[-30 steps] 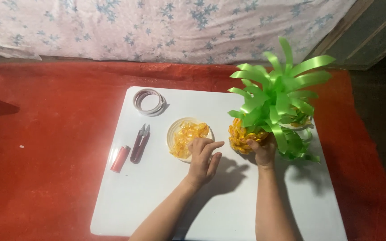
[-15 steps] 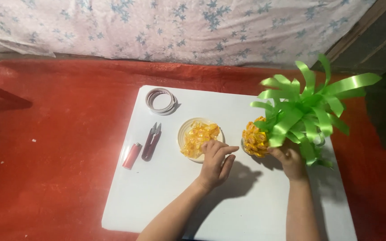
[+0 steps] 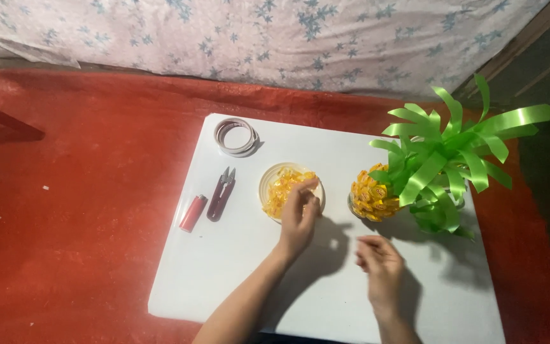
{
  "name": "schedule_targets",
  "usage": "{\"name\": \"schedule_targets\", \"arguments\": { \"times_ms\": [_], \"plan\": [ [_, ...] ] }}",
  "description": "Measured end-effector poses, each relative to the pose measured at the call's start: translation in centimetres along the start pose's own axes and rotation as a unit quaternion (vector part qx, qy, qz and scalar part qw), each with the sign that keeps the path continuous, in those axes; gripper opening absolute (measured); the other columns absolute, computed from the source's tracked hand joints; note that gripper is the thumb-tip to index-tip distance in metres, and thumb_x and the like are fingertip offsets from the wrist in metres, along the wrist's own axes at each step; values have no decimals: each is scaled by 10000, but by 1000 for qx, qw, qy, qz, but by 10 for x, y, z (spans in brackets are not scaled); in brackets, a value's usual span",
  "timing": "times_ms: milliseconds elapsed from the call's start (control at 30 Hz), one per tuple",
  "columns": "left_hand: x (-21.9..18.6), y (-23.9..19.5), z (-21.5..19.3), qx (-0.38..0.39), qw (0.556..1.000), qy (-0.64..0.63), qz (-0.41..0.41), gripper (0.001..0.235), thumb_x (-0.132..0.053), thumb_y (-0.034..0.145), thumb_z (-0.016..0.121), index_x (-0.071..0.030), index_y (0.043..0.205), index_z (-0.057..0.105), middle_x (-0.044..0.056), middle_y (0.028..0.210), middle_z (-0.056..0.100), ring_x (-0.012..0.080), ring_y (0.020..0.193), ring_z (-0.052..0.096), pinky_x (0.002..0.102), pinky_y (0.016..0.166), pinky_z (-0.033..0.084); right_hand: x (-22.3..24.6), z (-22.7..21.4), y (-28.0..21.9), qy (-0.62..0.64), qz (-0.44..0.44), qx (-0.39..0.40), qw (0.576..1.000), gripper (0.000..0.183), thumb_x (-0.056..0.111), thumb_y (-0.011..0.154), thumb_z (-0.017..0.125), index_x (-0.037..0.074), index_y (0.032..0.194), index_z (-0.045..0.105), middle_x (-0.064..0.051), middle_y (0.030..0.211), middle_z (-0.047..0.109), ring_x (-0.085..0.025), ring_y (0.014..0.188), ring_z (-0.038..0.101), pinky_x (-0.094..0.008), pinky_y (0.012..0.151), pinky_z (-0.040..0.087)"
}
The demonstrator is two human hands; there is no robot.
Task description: Taping yellow candies onto a bottle to create a pineapple-like decoration.
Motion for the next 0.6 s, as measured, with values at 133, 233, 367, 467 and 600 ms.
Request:
{"name": "schedule_targets", "arguments": {
  "times_ms": [133,233,367,467,600],
  "plan": [
    [11,32,-27,49,988,2,-144,417,-115,963,566,-88,1375,511,28,854,588,95,767,539,236,754,459,40,70,-2,-91,-25,80,992,78,86,854,713,24,871,758,-29,704,683,-122,623,571,-236,612,450],
    [-4,56,-49,119,962,221,-104,528,-22,898,561,-106,1420,542,180,999,685,321,921,640,433,850,511,41,104,17,-162,-84,91,979,114,194,869,746,95,910,784,-74,793,680,-171,747,635,-292,666,518],
    [8,53,-75,159,900,404,-36,623,-15,775,603,-101,1391,558,176,1044,636,410,998,592,519,942,464,36,130,24,-191,-151,59,968,109,156,843,735,121,945,747,-34,924,617,-179,873,602,-310,796,487],
    [10,50,-71,180,888,424,-17,687,-57,751,609,-155,1424,517,132,1087,562,369,1025,529,483,943,428,43,137,28,-191,-208,34,959,174,118,832,723,104,1005,718,-75,1005,613,-256,963,617,-360,869,483],
    [23,35,-51,211,824,526,12,535,-304,828,701,-243,1340,557,37,1153,467,255,1064,446,403,911,400,46,131,21,-339,-191,43,920,230,224,850,721,208,1079,712,6,1064,682,-206,1023,669,-344,888,493]
  ]
}}
Point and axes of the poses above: each hand's wrist, its own y-axis towards the middle knuckle, its own z-axis out of the palm, x = y × z, the point moved 10 cm from there along y, towards the middle knuckle
